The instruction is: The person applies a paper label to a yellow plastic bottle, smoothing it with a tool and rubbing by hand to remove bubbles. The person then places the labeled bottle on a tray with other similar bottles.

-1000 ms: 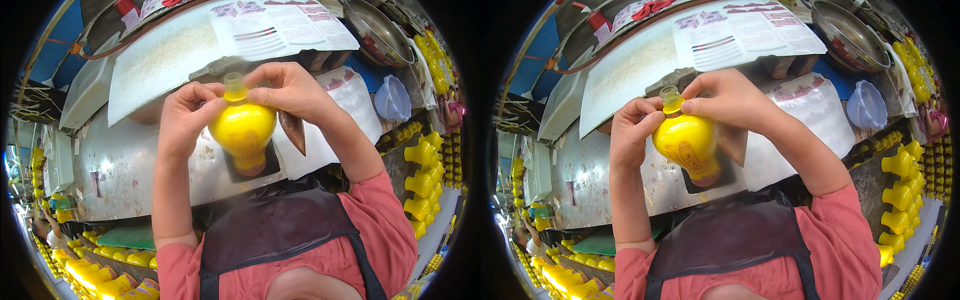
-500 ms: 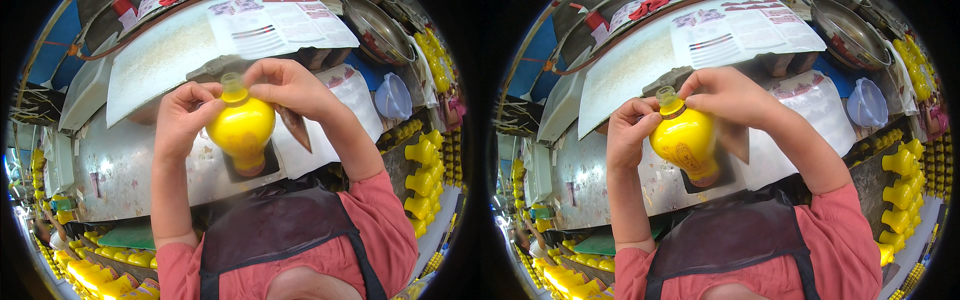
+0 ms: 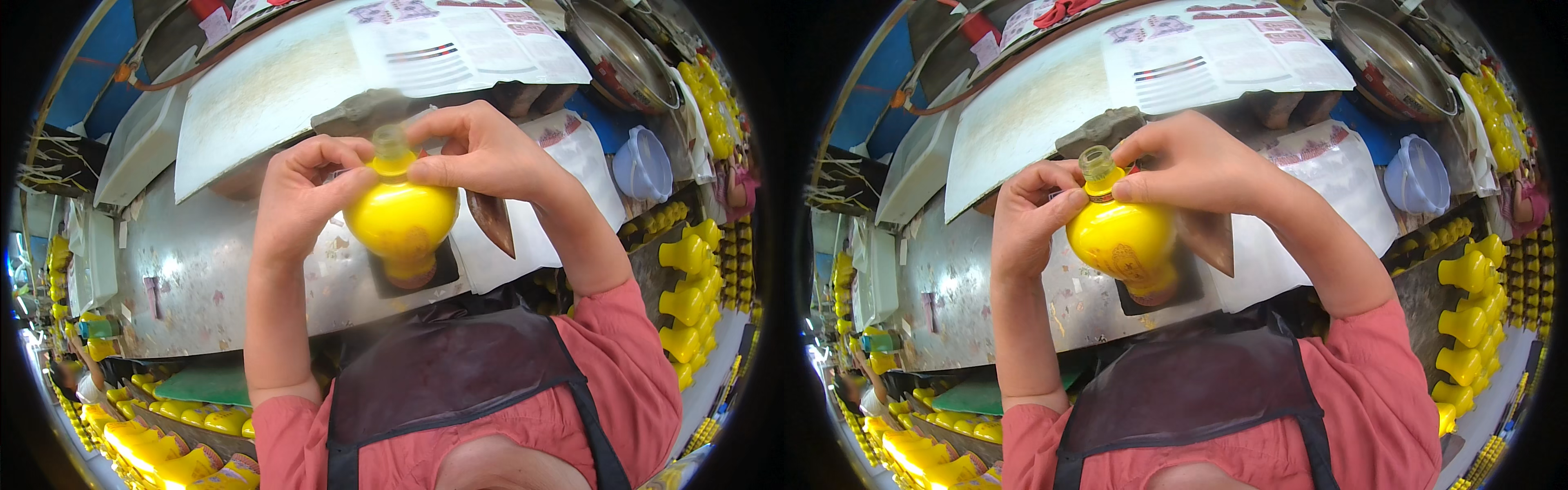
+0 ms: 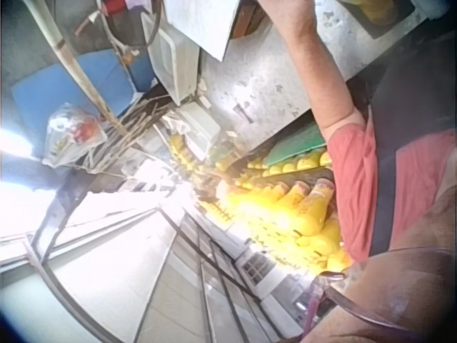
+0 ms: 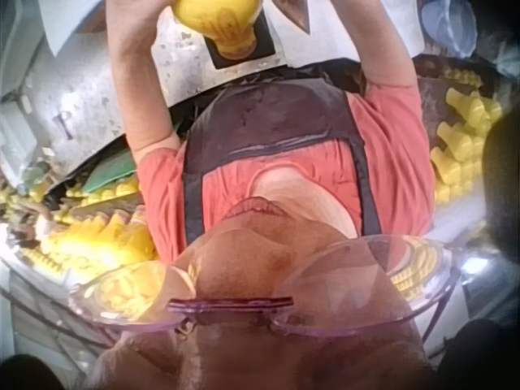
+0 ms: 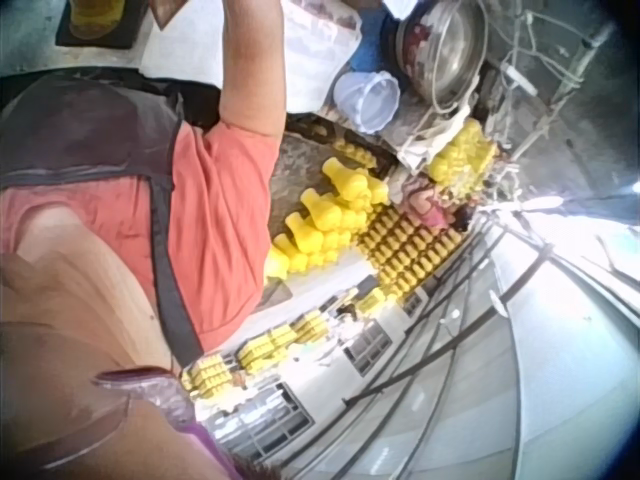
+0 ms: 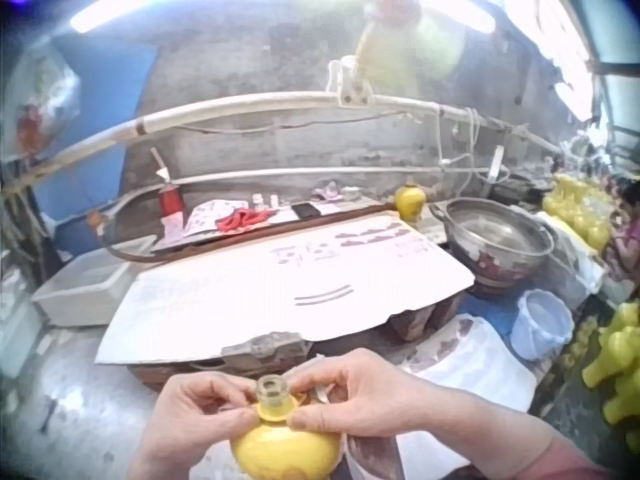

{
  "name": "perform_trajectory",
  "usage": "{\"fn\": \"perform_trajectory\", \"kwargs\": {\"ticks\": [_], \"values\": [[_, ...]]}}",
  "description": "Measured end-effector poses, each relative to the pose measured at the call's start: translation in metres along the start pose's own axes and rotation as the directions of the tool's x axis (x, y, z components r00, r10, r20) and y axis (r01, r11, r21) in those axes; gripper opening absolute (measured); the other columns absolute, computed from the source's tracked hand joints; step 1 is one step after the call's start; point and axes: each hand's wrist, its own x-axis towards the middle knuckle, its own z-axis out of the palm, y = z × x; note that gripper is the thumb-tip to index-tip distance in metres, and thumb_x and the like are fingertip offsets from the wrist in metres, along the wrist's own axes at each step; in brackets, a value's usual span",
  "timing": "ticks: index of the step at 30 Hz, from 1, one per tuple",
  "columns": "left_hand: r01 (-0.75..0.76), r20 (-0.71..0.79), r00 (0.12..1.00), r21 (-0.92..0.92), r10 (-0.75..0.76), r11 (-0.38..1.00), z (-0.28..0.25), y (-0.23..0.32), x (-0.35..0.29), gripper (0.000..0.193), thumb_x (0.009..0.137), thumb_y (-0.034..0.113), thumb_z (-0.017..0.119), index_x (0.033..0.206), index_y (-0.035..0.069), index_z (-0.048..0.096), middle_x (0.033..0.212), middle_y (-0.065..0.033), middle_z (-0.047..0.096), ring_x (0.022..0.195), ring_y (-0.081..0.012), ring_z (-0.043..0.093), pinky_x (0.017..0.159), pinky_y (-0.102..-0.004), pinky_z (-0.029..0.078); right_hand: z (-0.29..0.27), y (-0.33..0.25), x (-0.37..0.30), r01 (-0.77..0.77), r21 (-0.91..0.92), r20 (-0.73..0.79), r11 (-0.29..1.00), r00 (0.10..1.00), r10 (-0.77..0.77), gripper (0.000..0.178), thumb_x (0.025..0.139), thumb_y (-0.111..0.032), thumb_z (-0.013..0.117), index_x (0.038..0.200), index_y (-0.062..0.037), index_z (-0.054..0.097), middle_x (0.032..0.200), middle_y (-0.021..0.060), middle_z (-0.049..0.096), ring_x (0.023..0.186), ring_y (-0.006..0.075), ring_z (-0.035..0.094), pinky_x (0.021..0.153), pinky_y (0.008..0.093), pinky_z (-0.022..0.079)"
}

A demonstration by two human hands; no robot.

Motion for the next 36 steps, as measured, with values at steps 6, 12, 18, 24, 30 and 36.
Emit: {"fn": "perform_trajectory", "kwargs": {"ticks": [6,12,18,24,30,36], "values": [[0.060,0.056,0.997,0.042,-0.062,0.997,-0.015,0.007,0.002,0.010,0.086,0.002,0.076,0.093,-0.003,0.073,0.104,-0.0081,0.074,0.092,-0.0128,0.066,0.084,-0.0275,0.054,0.003,-0.004,-0.004,-0.052,0.021,-0.014,0.998,0.999,0.053,0.045,0.084,-0.025,0.079,0.115,0.0068,0.071,0.110,0.0157,0.075,0.102,0.0181,0.068,0.093,0.0303,0.052],[0.076,0.120,0.989,0.117,-0.091,0.990,-0.019,0.009,0.012,0.013,0.085,0.007,0.077,0.093,-0.003,0.076,0.091,-0.0046,0.074,0.083,-0.0098,0.065,0.078,-0.0249,0.053,0.005,-0.012,-0.006,-0.117,0.042,-0.007,0.992,0.993,0.118,0.043,0.084,-0.021,0.079,0.116,0.0065,0.071,0.109,0.0123,0.074,0.100,0.0154,0.066,0.091,0.0304,0.052],[0.164,0.231,0.950,0.196,-0.208,0.967,-0.023,0.015,0.029,0.015,0.084,0.011,0.080,0.091,-0.002,0.076,0.085,-0.0030,0.073,0.078,-0.0093,0.065,0.075,-0.0242,0.052,0.006,-0.020,-0.013,-0.160,0.131,0.000,0.978,0.987,0.162,0.038,0.085,-0.017,0.079,0.116,0.0024,0.073,0.099,0.0028,0.072,0.075,0.0046,0.059,0.067,0.0224,0.048],[0.206,0.157,0.960,0.175,-0.234,0.963,-0.016,0.016,0.029,0.021,0.085,0.012,0.080,0.100,0.000,0.072,0.094,-0.0020,0.070,0.085,-0.0102,0.064,0.080,-0.0238,0.052,0.007,-0.022,-0.015,-0.176,0.115,0.001,0.978,0.984,0.177,0.036,0.086,-0.015,0.078,0.118,-0.0008,0.074,0.077,-0.0032,0.069,0.058,-0.0018,0.050,0.052,0.0191,0.039],[-0.080,-0.186,0.971,0.333,0.149,0.940,0.011,0.015,-0.019,0.019,0.085,0.010,0.074,0.100,0.000,0.076,0.093,-0.0060,0.070,0.090,-0.0139,0.066,0.085,-0.0278,0.050,0.010,-0.022,-0.015,-0.147,0.118,-0.021,0.982,0.988,0.151,0.034,0.086,-0.017,0.078,0.115,-0.0008,0.074,0.069,-0.0042,0.064,0.055,-0.0020,0.049,0.050,0.0193,0.036],[-0.077,-0.248,0.949,0.414,0.194,0.907,0.030,0.011,-0.039,0.024,0.081,0.014,0.077,0.100,0.000,0.078,0.101,-0.0105,0.070,0.096,-0.0228,0.068,0.090,-0.0323,0.051,0.013,-0.019,-0.016,-0.150,0.073,-0.067,0.986,0.986,0.155,0.031,0.087,-0.016,0.076,0.114,-0.0004,0.074,0.066,-0.0020,0.065,0.051,-0.0003,0.051,0.047,0.0203,0.038]]}}
